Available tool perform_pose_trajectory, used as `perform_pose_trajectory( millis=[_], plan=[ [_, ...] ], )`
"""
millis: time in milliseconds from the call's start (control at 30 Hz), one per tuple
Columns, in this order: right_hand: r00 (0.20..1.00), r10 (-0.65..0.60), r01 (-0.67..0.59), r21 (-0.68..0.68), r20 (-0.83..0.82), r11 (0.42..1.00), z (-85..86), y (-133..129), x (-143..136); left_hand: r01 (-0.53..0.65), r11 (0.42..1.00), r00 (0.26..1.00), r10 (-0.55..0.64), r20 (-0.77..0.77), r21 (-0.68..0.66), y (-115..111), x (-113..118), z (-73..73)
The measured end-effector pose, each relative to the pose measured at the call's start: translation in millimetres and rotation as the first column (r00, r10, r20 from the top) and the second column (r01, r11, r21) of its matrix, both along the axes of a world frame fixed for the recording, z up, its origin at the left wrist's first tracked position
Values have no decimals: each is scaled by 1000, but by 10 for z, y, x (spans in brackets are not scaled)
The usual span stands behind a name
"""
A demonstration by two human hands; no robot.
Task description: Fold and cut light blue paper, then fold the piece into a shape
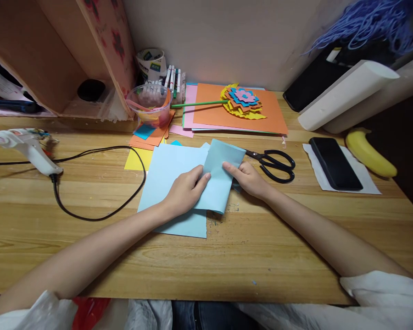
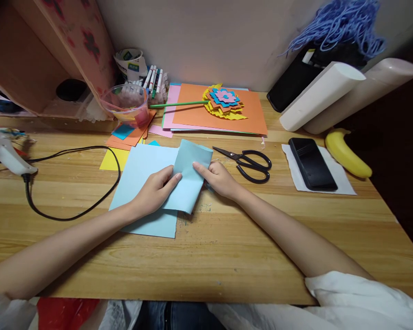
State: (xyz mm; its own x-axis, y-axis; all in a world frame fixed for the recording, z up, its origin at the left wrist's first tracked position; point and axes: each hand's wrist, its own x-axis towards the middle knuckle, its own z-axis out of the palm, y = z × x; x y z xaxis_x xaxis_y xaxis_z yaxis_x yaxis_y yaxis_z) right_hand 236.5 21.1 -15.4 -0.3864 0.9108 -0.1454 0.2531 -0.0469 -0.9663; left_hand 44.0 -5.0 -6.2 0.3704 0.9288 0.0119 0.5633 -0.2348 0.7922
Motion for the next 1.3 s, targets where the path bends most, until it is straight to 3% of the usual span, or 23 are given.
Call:
perform_pose_trajectory(
  millis=[667,900,1300],
  plan=[
    [1000,-25,24,-24,-13,999,-1,-12,-2,59,998,996,-58,-61,15,-14,2,36],
    [999,-26,25,57,21,998,-21,-23,-9,67,997,993,-63,-95,42,-25,6,45],
    [997,-80,80,67,-5,995,-42,-18,-9,69,998,995,-68,-73,6,-7,1,31]
  ],
)
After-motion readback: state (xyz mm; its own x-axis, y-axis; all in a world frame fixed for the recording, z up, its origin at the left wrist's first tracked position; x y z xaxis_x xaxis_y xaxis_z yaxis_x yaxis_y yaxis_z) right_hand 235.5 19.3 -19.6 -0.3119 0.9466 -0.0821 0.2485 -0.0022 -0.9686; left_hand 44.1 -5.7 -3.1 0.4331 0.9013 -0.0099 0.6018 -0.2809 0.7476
